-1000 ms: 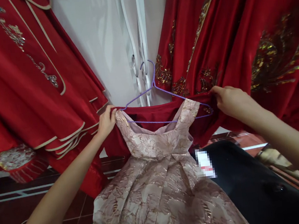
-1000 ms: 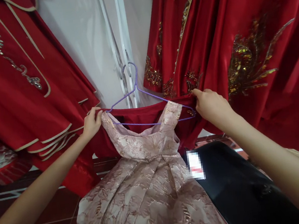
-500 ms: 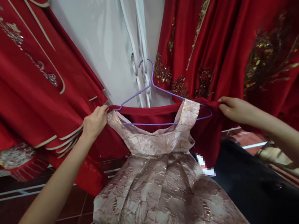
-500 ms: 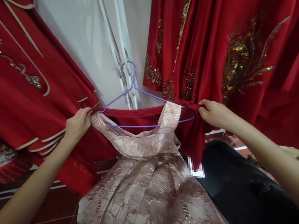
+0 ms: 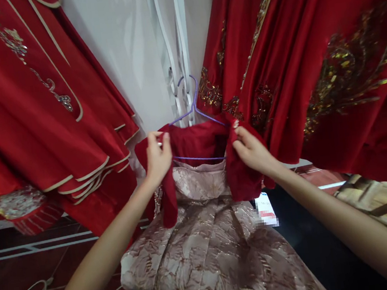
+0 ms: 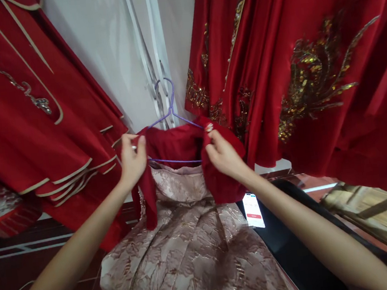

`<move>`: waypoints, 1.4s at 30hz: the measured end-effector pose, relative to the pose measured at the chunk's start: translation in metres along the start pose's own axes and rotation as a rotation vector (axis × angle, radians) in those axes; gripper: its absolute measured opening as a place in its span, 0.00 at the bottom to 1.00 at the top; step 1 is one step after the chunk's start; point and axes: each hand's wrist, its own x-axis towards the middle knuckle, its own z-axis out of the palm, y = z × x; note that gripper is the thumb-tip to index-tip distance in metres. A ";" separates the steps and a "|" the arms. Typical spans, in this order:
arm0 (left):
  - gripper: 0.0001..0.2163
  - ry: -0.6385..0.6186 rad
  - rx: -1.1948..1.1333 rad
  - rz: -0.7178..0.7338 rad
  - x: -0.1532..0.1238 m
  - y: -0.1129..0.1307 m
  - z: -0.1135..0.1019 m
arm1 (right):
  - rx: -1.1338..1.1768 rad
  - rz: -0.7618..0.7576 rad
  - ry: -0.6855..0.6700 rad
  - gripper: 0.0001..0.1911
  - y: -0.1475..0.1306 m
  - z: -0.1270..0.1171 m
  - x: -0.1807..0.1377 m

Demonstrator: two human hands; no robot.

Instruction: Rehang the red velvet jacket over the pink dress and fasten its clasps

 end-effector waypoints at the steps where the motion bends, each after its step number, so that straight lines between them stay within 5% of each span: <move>1: 0.08 -0.058 -0.057 0.021 -0.005 0.009 0.009 | 0.065 -0.033 -0.092 0.02 -0.008 0.013 -0.005; 4: 0.08 -0.187 -0.199 0.036 -0.021 0.022 0.027 | 0.269 -0.048 -0.412 0.02 -0.016 0.044 -0.026; 6: 0.08 -0.238 -0.254 0.008 -0.031 0.017 0.028 | 0.312 0.011 -0.455 0.05 -0.007 0.055 -0.040; 12: 0.12 -0.283 -0.177 -0.070 -0.046 -0.008 0.007 | 0.094 0.101 -0.236 0.04 0.028 0.047 -0.052; 20: 0.18 -0.347 -0.141 0.016 -0.064 0.008 0.002 | 0.231 -0.061 -0.015 0.10 0.000 0.047 -0.041; 26: 0.16 -0.245 -0.149 -0.019 -0.066 0.011 0.014 | 0.503 0.073 0.016 0.19 0.009 0.065 -0.027; 32: 0.09 -0.228 -0.262 -0.122 -0.064 0.016 0.029 | 0.500 0.061 0.024 0.16 0.018 0.077 -0.017; 42: 0.03 -0.290 -0.196 -0.033 -0.058 0.017 0.031 | 0.405 -0.031 0.097 0.13 0.013 0.081 -0.017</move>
